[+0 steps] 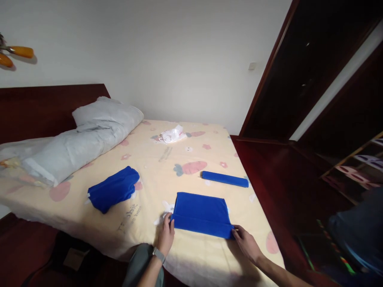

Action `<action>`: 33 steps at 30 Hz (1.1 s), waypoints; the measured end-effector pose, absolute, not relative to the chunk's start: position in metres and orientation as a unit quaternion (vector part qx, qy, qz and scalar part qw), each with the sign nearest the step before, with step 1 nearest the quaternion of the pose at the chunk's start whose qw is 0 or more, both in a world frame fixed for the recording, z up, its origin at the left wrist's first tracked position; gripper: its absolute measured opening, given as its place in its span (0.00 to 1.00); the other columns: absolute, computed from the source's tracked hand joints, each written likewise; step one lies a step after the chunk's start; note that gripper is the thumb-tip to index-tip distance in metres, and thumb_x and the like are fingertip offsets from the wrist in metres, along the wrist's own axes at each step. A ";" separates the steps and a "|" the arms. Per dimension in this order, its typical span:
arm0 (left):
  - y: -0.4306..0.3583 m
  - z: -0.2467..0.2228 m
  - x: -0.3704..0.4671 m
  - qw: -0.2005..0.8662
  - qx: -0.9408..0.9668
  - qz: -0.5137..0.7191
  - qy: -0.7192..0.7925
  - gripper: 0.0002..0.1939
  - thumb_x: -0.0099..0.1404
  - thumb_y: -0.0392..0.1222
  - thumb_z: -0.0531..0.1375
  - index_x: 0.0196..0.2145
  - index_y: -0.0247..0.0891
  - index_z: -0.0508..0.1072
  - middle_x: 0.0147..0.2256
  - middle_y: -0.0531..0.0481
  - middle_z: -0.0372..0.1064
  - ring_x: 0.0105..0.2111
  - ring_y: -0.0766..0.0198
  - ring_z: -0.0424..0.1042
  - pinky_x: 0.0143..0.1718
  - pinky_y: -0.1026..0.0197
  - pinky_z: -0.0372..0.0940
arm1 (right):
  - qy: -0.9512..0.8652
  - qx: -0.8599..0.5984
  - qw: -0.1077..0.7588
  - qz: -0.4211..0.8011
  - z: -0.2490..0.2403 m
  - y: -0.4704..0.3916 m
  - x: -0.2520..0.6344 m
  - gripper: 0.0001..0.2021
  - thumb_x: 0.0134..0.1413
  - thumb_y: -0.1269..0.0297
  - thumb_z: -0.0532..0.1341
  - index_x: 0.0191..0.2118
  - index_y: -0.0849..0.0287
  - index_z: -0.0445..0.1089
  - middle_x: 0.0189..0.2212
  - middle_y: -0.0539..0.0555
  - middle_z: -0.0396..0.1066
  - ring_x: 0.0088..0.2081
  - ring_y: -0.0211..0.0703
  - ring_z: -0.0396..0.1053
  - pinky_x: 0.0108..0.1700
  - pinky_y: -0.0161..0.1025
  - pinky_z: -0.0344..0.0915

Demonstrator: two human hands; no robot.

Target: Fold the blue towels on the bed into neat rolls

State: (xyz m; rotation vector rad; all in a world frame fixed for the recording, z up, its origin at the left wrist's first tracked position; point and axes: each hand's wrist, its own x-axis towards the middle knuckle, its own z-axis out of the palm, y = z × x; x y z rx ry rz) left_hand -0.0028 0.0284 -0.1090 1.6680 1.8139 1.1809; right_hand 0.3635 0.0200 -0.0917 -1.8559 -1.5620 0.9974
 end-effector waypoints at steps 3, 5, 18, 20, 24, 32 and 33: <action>0.027 -0.110 -0.002 0.182 0.619 0.411 0.644 0.19 0.71 0.53 0.49 0.51 0.41 0.67 0.42 0.40 0.76 0.40 0.51 0.78 0.40 0.50 0.73 | -0.582 -0.680 0.242 0.375 -0.092 0.017 0.363 0.25 0.56 0.44 0.50 0.48 0.57 0.69 0.44 0.58 0.79 0.47 0.51 0.76 0.51 0.42 0.68; 0.026 -0.112 0.000 0.185 0.611 0.413 0.650 0.20 0.70 0.55 0.50 0.51 0.41 0.66 0.41 0.40 0.76 0.41 0.50 0.78 0.40 0.50 0.73 | -0.577 -0.684 0.237 0.379 -0.093 0.015 0.362 0.26 0.56 0.43 0.51 0.50 0.57 0.68 0.45 0.58 0.78 0.47 0.51 0.75 0.52 0.42 0.68; 0.025 -0.105 0.000 0.246 0.564 0.404 0.677 0.17 0.70 0.56 0.50 0.45 0.42 0.66 0.36 0.44 0.78 0.33 0.53 0.80 0.33 0.53 0.73 | -0.578 -0.675 0.248 0.385 -0.096 0.022 0.367 0.23 0.52 0.41 0.53 0.38 0.56 0.71 0.42 0.58 0.79 0.45 0.54 0.76 0.50 0.46 0.69; 0.026 -0.101 -0.002 0.208 0.579 0.396 0.682 0.15 0.69 0.54 0.51 0.43 0.43 0.68 0.35 0.44 0.78 0.36 0.52 0.80 0.34 0.53 0.73 | -0.586 -0.669 0.243 0.387 -0.098 0.022 0.367 0.23 0.52 0.42 0.53 0.39 0.56 0.71 0.43 0.58 0.79 0.46 0.54 0.76 0.51 0.46 0.69; 0.026 -0.103 0.000 0.167 0.602 0.374 0.686 0.12 0.69 0.51 0.53 0.41 0.42 0.70 0.35 0.45 0.78 0.34 0.53 0.79 0.34 0.54 0.73 | -0.597 -0.659 0.235 0.392 -0.099 0.017 0.364 0.23 0.55 0.44 0.53 0.44 0.57 0.69 0.43 0.59 0.78 0.46 0.54 0.75 0.51 0.46 0.68; 0.020 -0.103 0.002 0.000 0.668 0.286 0.687 0.17 0.73 0.44 0.51 0.54 0.41 0.71 0.54 0.38 0.71 0.55 0.44 0.70 0.53 0.42 0.68 | -0.631 -0.672 0.245 0.301 -0.096 0.011 0.363 0.18 0.59 0.47 0.55 0.45 0.56 0.65 0.40 0.58 0.75 0.42 0.50 0.74 0.46 0.44 0.69; 0.019 -0.101 0.003 -0.018 0.685 0.273 0.675 0.17 0.73 0.42 0.51 0.55 0.42 0.71 0.57 0.40 0.68 0.58 0.44 0.67 0.56 0.40 0.65 | -0.650 -0.672 0.239 0.264 -0.093 0.012 0.363 0.17 0.60 0.48 0.55 0.45 0.57 0.65 0.41 0.59 0.75 0.42 0.51 0.74 0.47 0.45 0.69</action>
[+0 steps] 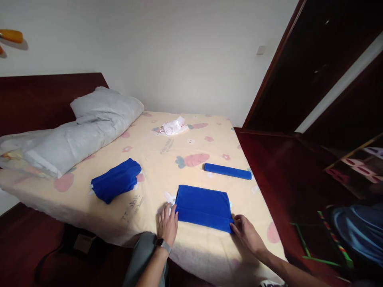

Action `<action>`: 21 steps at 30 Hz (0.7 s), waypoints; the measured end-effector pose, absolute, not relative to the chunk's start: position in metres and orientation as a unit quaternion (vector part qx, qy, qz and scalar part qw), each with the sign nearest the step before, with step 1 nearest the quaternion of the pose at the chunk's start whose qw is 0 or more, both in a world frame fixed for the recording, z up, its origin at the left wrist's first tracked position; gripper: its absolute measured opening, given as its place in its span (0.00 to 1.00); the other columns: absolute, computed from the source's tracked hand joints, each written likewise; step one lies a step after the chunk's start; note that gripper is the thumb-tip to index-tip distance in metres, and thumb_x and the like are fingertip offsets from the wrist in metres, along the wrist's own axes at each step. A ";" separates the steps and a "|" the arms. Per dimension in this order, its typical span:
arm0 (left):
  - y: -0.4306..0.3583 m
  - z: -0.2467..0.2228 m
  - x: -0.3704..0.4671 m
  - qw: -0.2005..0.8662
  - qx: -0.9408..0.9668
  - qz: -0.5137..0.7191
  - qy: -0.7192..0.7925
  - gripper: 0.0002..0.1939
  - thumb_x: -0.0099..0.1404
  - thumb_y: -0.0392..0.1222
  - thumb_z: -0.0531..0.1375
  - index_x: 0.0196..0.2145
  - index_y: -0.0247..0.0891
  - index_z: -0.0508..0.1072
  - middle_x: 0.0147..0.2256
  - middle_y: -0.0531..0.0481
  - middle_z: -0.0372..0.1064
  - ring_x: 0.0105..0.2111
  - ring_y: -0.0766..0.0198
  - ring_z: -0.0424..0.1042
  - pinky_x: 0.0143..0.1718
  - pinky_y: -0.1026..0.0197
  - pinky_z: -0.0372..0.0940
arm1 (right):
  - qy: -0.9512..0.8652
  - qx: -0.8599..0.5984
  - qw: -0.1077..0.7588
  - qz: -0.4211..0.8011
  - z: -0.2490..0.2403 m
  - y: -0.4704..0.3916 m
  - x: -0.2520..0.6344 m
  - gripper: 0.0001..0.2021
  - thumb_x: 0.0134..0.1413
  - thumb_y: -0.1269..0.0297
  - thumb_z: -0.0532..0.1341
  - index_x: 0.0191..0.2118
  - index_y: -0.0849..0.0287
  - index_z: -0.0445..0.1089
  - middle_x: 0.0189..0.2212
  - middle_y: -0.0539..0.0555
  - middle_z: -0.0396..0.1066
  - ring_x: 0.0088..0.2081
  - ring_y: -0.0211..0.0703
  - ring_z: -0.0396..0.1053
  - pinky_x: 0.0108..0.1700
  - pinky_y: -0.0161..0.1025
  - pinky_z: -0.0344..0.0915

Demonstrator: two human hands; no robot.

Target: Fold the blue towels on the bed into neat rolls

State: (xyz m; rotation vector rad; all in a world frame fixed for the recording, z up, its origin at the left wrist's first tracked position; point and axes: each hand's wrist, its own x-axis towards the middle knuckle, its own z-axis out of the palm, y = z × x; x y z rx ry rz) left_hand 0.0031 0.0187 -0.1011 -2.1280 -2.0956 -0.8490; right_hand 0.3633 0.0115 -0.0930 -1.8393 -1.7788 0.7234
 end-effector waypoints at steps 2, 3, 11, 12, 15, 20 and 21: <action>0.015 -0.097 0.007 0.027 -0.734 -0.261 -0.627 0.21 0.73 0.36 0.48 0.59 0.45 0.69 0.61 0.44 0.65 0.63 0.47 0.62 0.61 0.40 0.62 | -0.701 -0.650 0.225 0.189 -0.084 0.012 0.362 0.17 0.63 0.50 0.53 0.45 0.57 0.67 0.42 0.60 0.73 0.43 0.53 0.72 0.47 0.47 0.68; 0.012 -0.095 0.011 0.022 -0.765 -0.255 -0.591 0.23 0.73 0.34 0.47 0.61 0.47 0.67 0.62 0.46 0.63 0.64 0.50 0.60 0.63 0.41 0.60 | -0.730 -0.628 0.217 0.160 -0.078 0.012 0.360 0.16 0.64 0.52 0.52 0.46 0.57 0.68 0.43 0.61 0.72 0.43 0.53 0.71 0.48 0.48 0.68; -0.003 -0.082 0.053 -0.014 -0.890 -0.167 -0.424 0.31 0.75 0.46 0.49 0.71 0.44 0.43 0.70 0.48 0.44 0.69 0.55 0.47 0.68 0.46 0.51 | -0.879 -0.436 0.155 0.117 -0.057 -0.001 0.310 0.26 0.68 0.62 0.50 0.69 0.54 0.54 0.67 0.56 0.57 0.65 0.52 0.57 0.65 0.52 0.58; -0.002 -0.082 0.055 -0.015 -0.888 -0.167 -0.427 0.31 0.75 0.46 0.49 0.71 0.44 0.43 0.70 0.48 0.43 0.69 0.55 0.46 0.68 0.46 0.50 | -0.882 -0.432 0.145 0.117 -0.061 -0.002 0.303 0.28 0.68 0.61 0.50 0.70 0.55 0.50 0.68 0.57 0.53 0.67 0.53 0.54 0.66 0.53 0.56; 0.003 -0.083 0.053 -0.023 -0.887 -0.164 -0.431 0.33 0.75 0.49 0.50 0.71 0.43 0.42 0.70 0.47 0.43 0.69 0.54 0.46 0.68 0.46 0.50 | -0.882 -0.440 0.118 0.122 -0.076 -0.001 0.291 0.30 0.69 0.56 0.49 0.71 0.59 0.46 0.70 0.59 0.48 0.69 0.55 0.50 0.67 0.55 0.54; 0.013 -0.085 0.037 -0.051 -0.887 -0.147 -0.435 0.32 0.75 0.50 0.49 0.71 0.44 0.42 0.70 0.47 0.45 0.69 0.57 0.48 0.67 0.48 0.52 | -0.890 -0.431 0.108 0.102 -0.093 0.001 0.300 0.30 0.70 0.57 0.48 0.72 0.61 0.43 0.70 0.60 0.45 0.69 0.54 0.47 0.68 0.54 0.54; 0.015 -0.085 0.033 -0.056 -0.884 -0.147 -0.439 0.32 0.75 0.49 0.49 0.71 0.45 0.42 0.70 0.47 0.45 0.69 0.57 0.48 0.67 0.48 0.53 | -0.894 -0.425 0.107 0.095 -0.094 0.000 0.305 0.30 0.70 0.58 0.48 0.72 0.61 0.42 0.70 0.60 0.44 0.69 0.54 0.47 0.68 0.54 0.54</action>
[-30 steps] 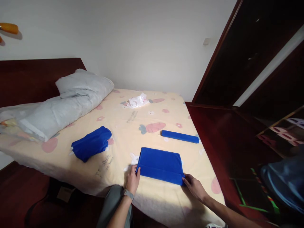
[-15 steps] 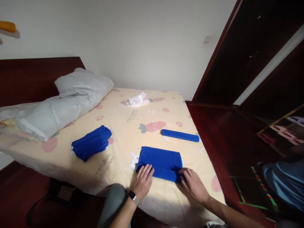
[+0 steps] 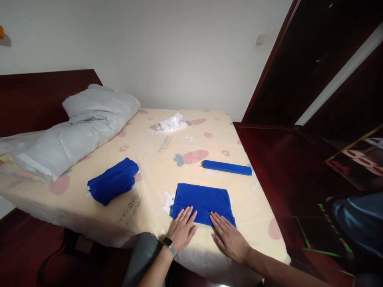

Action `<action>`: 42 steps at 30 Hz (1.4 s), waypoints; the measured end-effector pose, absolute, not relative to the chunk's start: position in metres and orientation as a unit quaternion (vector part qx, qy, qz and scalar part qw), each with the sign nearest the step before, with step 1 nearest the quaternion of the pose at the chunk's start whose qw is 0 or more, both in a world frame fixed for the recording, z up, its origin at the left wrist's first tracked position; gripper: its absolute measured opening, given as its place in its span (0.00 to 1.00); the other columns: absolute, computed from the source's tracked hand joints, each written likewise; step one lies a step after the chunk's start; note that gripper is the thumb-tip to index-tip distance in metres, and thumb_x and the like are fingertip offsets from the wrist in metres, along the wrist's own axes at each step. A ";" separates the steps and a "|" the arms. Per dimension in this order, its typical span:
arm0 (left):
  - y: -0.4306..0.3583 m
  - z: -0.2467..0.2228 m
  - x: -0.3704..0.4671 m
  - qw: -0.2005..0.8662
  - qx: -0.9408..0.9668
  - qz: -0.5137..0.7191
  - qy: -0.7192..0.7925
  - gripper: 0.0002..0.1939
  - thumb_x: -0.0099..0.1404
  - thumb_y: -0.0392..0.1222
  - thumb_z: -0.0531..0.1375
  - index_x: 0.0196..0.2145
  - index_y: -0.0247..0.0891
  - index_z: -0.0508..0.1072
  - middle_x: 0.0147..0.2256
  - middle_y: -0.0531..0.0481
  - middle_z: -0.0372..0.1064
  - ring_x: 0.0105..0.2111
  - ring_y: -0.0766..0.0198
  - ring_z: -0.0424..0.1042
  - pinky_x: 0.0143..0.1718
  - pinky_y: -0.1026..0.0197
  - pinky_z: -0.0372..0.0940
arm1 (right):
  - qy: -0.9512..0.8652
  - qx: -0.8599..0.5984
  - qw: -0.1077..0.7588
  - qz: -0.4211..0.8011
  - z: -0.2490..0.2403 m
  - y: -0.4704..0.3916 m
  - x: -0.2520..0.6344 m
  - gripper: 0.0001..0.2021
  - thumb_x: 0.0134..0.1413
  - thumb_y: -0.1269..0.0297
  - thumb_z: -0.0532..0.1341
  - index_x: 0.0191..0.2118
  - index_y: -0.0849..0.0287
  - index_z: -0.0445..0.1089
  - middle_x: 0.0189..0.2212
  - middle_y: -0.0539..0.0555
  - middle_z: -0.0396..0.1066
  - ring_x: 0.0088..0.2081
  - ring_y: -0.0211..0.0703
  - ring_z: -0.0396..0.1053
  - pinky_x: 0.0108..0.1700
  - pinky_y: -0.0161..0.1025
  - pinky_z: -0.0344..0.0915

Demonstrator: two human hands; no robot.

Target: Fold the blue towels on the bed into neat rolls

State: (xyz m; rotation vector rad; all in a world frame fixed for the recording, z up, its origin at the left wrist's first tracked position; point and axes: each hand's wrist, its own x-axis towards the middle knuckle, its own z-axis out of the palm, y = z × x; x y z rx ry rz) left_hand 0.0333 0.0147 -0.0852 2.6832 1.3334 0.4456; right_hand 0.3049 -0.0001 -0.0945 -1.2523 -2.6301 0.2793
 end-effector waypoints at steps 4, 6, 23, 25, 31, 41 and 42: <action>0.020 -0.086 0.016 0.077 0.877 0.150 0.449 0.31 0.75 0.49 0.49 0.71 0.46 0.44 0.70 0.47 0.47 0.68 0.57 0.49 0.68 0.47 0.52 | -0.896 -0.423 0.110 0.081 -0.095 -0.006 0.326 0.31 0.69 0.59 0.50 0.72 0.60 0.41 0.70 0.60 0.44 0.69 0.54 0.49 0.67 0.53 0.56; 0.023 -0.088 0.006 0.087 0.872 0.149 0.459 0.32 0.74 0.48 0.51 0.71 0.47 0.45 0.69 0.48 0.48 0.68 0.56 0.49 0.68 0.46 0.51 | -0.894 -0.426 0.110 0.082 -0.094 -0.009 0.336 0.30 0.69 0.58 0.51 0.72 0.60 0.43 0.69 0.59 0.46 0.68 0.54 0.50 0.67 0.53 0.57; 0.047 -0.092 -0.035 0.319 0.728 0.322 0.514 0.31 0.52 0.22 0.53 0.49 0.44 0.73 0.58 0.50 0.70 0.61 0.61 0.65 0.65 0.50 0.59 | -0.839 -0.498 0.136 0.173 -0.097 0.021 0.361 0.25 0.60 0.74 0.50 0.62 0.60 0.64 0.57 0.61 0.70 0.58 0.51 0.68 0.63 0.52 0.64; 0.048 -0.093 -0.036 0.342 0.714 0.344 0.504 0.26 0.54 0.24 0.54 0.48 0.43 0.74 0.57 0.49 0.71 0.60 0.60 0.66 0.63 0.50 0.60 | -0.829 -0.506 0.136 0.196 -0.093 0.022 0.361 0.24 0.61 0.71 0.49 0.62 0.61 0.65 0.58 0.61 0.69 0.58 0.51 0.68 0.63 0.51 0.63; 0.042 -0.087 -0.038 0.385 0.677 0.343 0.525 0.14 0.65 0.38 0.55 0.47 0.42 0.73 0.50 0.47 0.75 0.52 0.59 0.73 0.52 0.56 0.69 | -0.811 -0.514 0.123 0.250 -0.070 0.020 0.365 0.23 0.63 0.66 0.48 0.60 0.58 0.67 0.55 0.60 0.71 0.56 0.51 0.69 0.61 0.50 0.63; 0.018 -0.082 -0.034 0.324 0.698 0.305 0.561 0.19 0.69 0.49 0.54 0.54 0.42 0.67 0.49 0.44 0.73 0.49 0.55 0.73 0.53 0.53 0.67 | -0.658 -0.578 0.231 0.425 -0.078 -0.005 0.366 0.16 0.54 0.57 0.58 0.49 0.52 0.65 0.42 0.53 0.77 0.40 0.48 0.75 0.47 0.44 0.68; 0.018 -0.083 -0.033 0.319 0.700 0.302 0.563 0.20 0.69 0.49 0.55 0.56 0.42 0.66 0.50 0.43 0.72 0.50 0.55 0.72 0.53 0.52 0.66 | -0.627 -0.590 0.255 0.440 -0.083 -0.004 0.365 0.17 0.53 0.54 0.59 0.48 0.52 0.64 0.41 0.53 0.77 0.38 0.48 0.75 0.45 0.44 0.68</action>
